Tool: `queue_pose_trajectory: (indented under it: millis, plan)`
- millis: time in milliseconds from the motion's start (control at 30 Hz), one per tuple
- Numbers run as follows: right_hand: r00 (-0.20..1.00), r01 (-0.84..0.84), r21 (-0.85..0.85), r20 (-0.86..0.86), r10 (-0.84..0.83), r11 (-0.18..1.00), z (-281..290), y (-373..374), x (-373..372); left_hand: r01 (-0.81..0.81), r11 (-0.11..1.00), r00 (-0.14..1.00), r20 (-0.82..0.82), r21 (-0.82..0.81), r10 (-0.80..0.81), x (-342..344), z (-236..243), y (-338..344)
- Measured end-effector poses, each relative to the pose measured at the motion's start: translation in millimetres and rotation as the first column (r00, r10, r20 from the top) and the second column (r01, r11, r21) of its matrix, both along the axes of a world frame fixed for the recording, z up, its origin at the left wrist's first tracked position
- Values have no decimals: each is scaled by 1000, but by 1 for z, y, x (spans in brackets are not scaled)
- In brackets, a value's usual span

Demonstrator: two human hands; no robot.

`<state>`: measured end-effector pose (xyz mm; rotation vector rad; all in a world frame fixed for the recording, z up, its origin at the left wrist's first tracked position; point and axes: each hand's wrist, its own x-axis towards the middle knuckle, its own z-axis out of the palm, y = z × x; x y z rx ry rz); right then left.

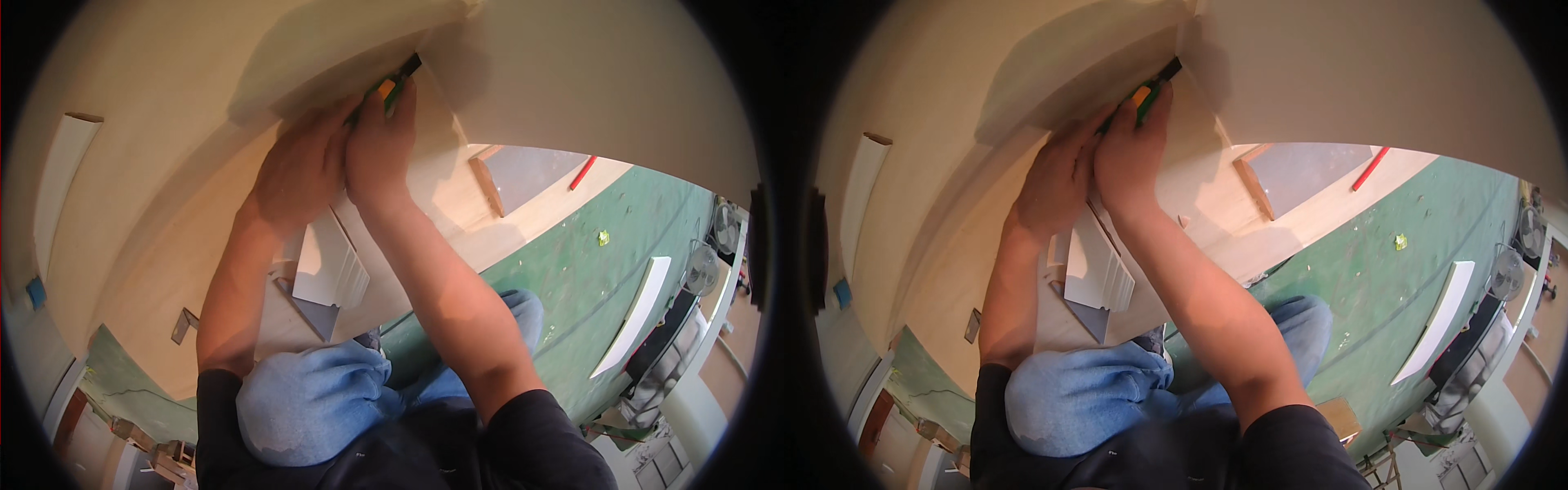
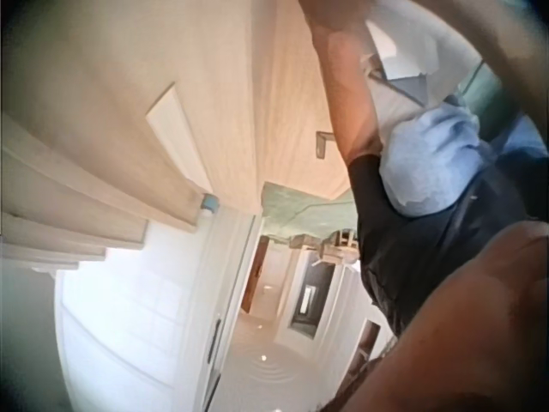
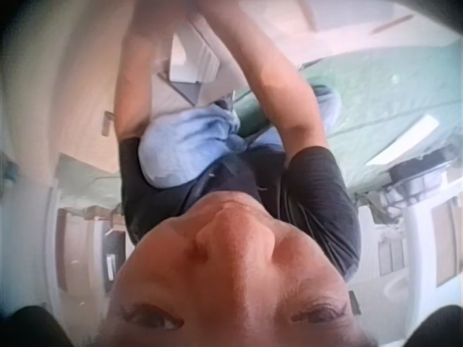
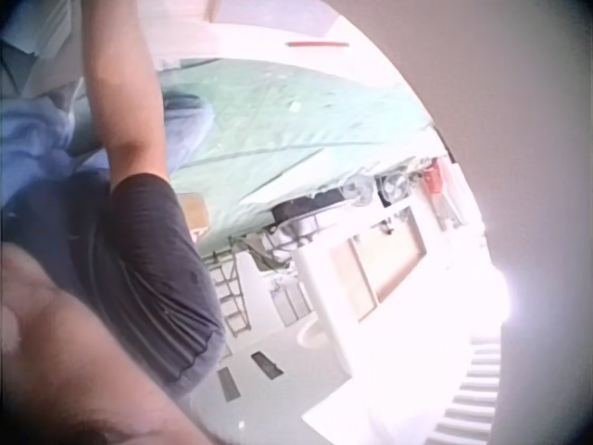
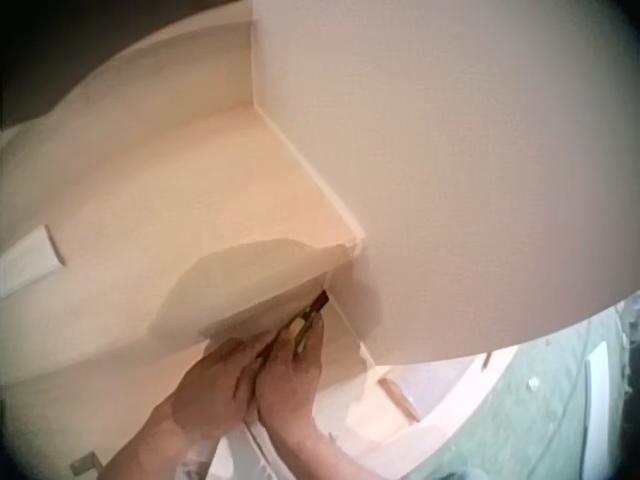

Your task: Fitting and installing trim or molding on a cabinet or shelf structure during renovation.

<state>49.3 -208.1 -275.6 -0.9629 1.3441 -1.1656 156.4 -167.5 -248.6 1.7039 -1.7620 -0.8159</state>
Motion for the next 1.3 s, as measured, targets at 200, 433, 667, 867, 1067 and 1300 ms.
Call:
queue_pose_trajectory:
  millis: [200, 433, 667, 867, 1067, 1300]
  plan:
    - [996, -58, -22, -73, 56, 998, 4, -1, -18, -9, 997, 999, 45, 73, 6, -17, 12, 3]
    - [999, -27, 15, -30, 27, 1000, 5, 8, -20, 11, 994, 998, 52, 107, -17, -20, 9, 9]
    - [998, -26, -24, -58, 25, 999, 2, 3, -11, -17, 990, 999, -26, 142, 21, -13, 10, 6]
    - [994, 20, 42, -110, -16, 999, 0, 1, -6, 35, 999, 999, -3, 8, -35, 4, 1, 19]
    - [979, -5, 47, -206, 15, 999, 21, 6, 12, 4, 1000, 957, 289, -8, -1, 8, 5, 18]
    - [964, -32, 116, -260, 62, 993, 22, 0, 20, -99, 995, 986, 131, -3, 98, 6, -5, 6]
